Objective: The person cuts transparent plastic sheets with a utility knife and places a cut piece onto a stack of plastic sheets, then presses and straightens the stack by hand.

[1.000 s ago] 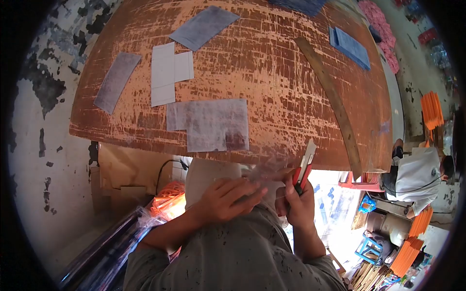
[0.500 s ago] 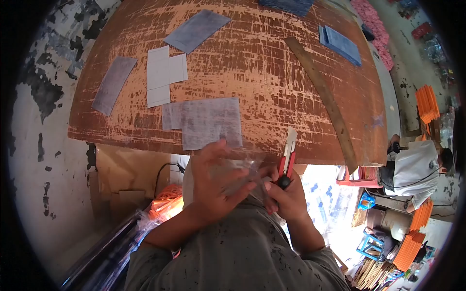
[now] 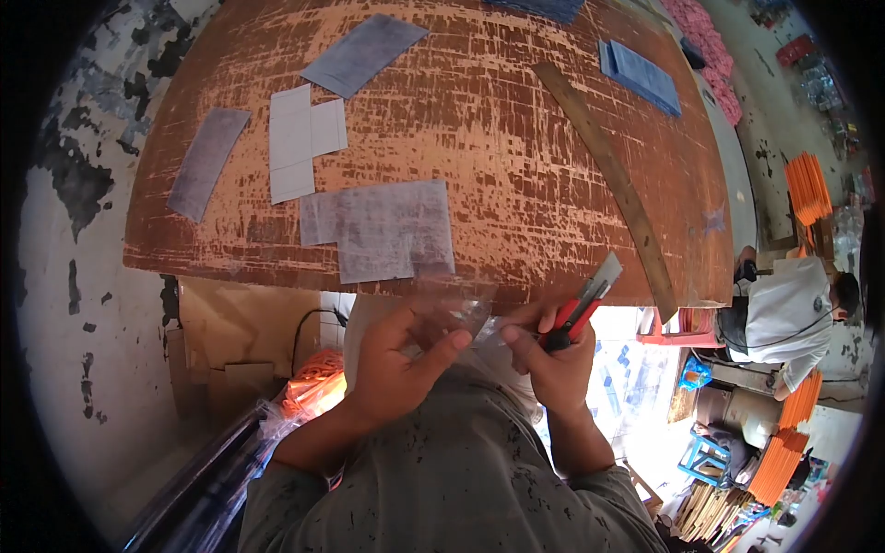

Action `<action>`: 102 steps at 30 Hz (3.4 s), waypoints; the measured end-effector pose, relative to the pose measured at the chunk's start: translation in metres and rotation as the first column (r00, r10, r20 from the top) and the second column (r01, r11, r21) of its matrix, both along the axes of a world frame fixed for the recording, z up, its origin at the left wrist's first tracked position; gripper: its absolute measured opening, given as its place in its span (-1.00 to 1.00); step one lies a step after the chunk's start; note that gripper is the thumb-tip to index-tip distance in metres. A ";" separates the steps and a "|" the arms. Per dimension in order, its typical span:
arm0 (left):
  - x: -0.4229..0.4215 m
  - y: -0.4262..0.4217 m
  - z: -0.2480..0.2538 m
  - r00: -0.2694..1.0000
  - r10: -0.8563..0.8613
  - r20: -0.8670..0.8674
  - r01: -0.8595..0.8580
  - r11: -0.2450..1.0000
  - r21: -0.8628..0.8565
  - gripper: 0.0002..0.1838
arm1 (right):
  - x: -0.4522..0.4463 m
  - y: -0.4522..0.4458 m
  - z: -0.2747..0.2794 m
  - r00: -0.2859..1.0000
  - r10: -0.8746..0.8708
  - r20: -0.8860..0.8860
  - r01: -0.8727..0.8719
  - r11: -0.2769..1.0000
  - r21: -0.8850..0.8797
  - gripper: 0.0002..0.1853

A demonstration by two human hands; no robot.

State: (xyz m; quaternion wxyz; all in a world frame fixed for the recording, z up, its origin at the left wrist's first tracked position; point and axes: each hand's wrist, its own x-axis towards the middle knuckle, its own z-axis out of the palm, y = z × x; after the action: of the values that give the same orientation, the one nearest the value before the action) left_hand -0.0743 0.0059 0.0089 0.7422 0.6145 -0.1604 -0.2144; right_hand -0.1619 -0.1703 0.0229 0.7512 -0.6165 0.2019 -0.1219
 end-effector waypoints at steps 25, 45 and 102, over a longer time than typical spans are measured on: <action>0.006 0.012 0.001 0.965 -0.105 -0.242 0.122 0.991 0.057 -0.84 | -0.079 -0.124 0.045 0.846 -0.471 -0.250 -0.024 0.435 -0.900 -0.91; 0.014 0.015 0.020 0.889 -0.318 -0.330 0.271 0.945 -0.182 -0.88 | -0.006 -0.041 -0.011 0.902 0.413 0.124 -0.335 0.853 -0.399 -0.39; 0.024 -0.011 0.046 0.905 -0.336 -0.261 0.349 0.937 0.000 -0.75 | -0.005 0.000 -0.074 0.884 0.283 0.373 -0.259 0.959 -0.114 -0.31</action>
State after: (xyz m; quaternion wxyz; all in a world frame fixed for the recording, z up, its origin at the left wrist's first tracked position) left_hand -0.0508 -0.0052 0.0550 0.6928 0.5611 -0.1633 -0.4226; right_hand -0.1668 -0.1704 -0.0512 0.7666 -0.6251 -0.0419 -0.1407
